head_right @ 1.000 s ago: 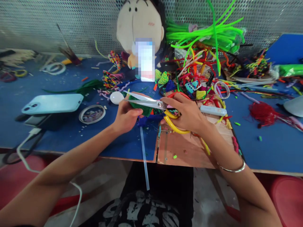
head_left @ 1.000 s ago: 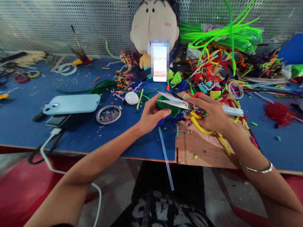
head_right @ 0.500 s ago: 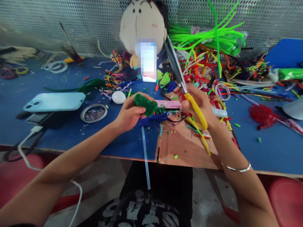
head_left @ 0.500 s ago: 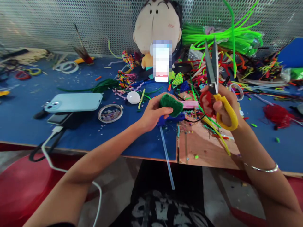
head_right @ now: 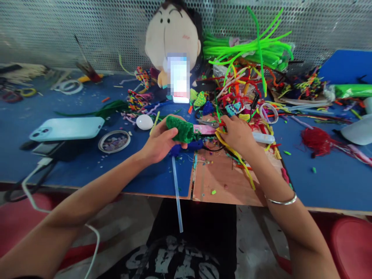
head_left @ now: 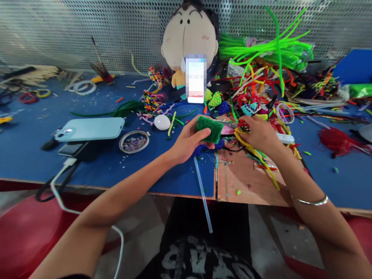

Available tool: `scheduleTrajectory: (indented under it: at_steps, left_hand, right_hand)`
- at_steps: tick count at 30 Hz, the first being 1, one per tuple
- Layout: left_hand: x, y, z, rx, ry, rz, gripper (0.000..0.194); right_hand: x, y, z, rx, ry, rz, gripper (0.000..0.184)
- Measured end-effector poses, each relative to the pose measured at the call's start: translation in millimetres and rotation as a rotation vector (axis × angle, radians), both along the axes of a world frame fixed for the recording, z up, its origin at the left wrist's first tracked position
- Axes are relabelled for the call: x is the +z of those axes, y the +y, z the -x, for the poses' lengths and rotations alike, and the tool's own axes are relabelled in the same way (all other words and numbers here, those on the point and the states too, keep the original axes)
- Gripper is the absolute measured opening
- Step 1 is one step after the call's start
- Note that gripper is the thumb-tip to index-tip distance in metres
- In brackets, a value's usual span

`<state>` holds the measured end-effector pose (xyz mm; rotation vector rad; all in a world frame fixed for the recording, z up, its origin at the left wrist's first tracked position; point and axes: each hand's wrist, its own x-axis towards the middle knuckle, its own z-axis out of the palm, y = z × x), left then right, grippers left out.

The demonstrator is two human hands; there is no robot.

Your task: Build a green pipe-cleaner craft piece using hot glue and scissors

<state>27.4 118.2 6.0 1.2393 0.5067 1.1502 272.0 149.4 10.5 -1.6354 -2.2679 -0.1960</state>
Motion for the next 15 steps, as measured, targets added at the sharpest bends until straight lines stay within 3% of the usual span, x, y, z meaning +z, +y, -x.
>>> scheduleTrajectory:
  at_steps: [2, 5, 9, 11, 15]
  left_hand:
    - [-1.3, 1.9, -0.2, 0.007, -0.003, 0.017, 0.038]
    - [-1.9, 4.7, -0.5, 0.052, -0.04, 0.047, 0.044]
    - [-1.8, 5.2, -2.5, 0.149, -0.121, 0.078, 0.052]
    - [-3.6, 4.4, -3.8, 0.165, -0.127, 0.054, 0.053]
    - [-10.9, 5.0, -4.1, 0.156, -0.033, -0.024, 0.053]
  right_hand:
    - [5.0, -2.2, 3.8, 0.042, 0.08, -0.049, 0.026]
    - [18.4, -13.5, 18.3, 0.233, 0.347, -0.048, 0.023]
    - [32.2, -34.6, 48.1, 0.419, 0.692, 0.233, 0.051]
    - [34.1, -40.9, 61.1, 0.42, 0.764, 0.258, 0.054]
    - [32.6, -40.8, 73.2, 0.402, 0.815, 0.196, 0.042]
